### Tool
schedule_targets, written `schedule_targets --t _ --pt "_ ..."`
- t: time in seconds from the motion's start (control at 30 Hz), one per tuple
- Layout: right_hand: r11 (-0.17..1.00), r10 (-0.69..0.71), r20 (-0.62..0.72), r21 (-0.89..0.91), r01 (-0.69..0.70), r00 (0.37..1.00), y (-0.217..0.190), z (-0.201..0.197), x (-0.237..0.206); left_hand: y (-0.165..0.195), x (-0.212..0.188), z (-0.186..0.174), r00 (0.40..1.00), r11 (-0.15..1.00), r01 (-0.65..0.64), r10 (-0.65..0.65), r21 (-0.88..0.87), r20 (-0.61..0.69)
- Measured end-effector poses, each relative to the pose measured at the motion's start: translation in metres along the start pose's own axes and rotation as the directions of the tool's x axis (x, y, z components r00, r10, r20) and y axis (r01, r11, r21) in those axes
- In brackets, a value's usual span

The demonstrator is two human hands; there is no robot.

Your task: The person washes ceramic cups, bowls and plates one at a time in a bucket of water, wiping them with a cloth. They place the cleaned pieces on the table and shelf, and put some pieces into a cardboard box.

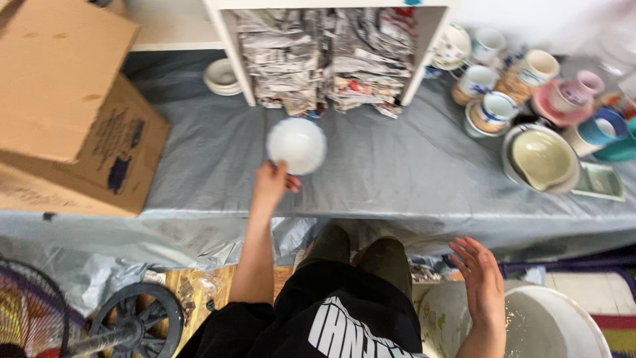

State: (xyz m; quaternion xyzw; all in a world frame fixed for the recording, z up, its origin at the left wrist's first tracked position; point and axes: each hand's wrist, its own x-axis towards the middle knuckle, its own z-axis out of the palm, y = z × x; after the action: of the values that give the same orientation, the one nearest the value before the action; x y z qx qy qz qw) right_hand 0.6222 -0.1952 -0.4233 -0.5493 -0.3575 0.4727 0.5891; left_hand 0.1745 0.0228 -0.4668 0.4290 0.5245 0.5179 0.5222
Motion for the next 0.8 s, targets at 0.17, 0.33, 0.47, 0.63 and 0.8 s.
schedule_targets --t 0.17,0.33,0.47,0.63,0.8 --pt "0.999 0.008 -0.064 -0.036 -0.011 0.998 0.009 -0.011 0.006 0.010 0.047 -0.103 0.947 0.999 -0.042 0.048 0.024 -0.319" --pt "0.999 -0.039 -0.078 -0.010 0.038 0.996 0.009 -0.027 0.004 0.037 0.099 -0.155 0.897 0.981 -0.156 0.092 -0.115 -0.431" --pt "0.998 -0.056 -0.128 -0.041 0.051 0.990 0.009 -0.039 -0.005 0.059 0.130 -0.162 0.856 0.963 -0.060 -0.086 -0.264 -0.510" --pt "0.999 -0.051 -0.155 -0.017 0.049 0.987 0.012 -0.044 -0.010 0.075 0.153 -0.163 0.850 0.933 -0.099 -0.102 -0.347 -0.517" --pt "0.999 -0.019 -0.205 -0.051 0.009 0.979 0.016 -0.046 -0.012 0.075 0.158 -0.164 0.870 0.960 -0.049 -0.095 -0.276 -0.484"
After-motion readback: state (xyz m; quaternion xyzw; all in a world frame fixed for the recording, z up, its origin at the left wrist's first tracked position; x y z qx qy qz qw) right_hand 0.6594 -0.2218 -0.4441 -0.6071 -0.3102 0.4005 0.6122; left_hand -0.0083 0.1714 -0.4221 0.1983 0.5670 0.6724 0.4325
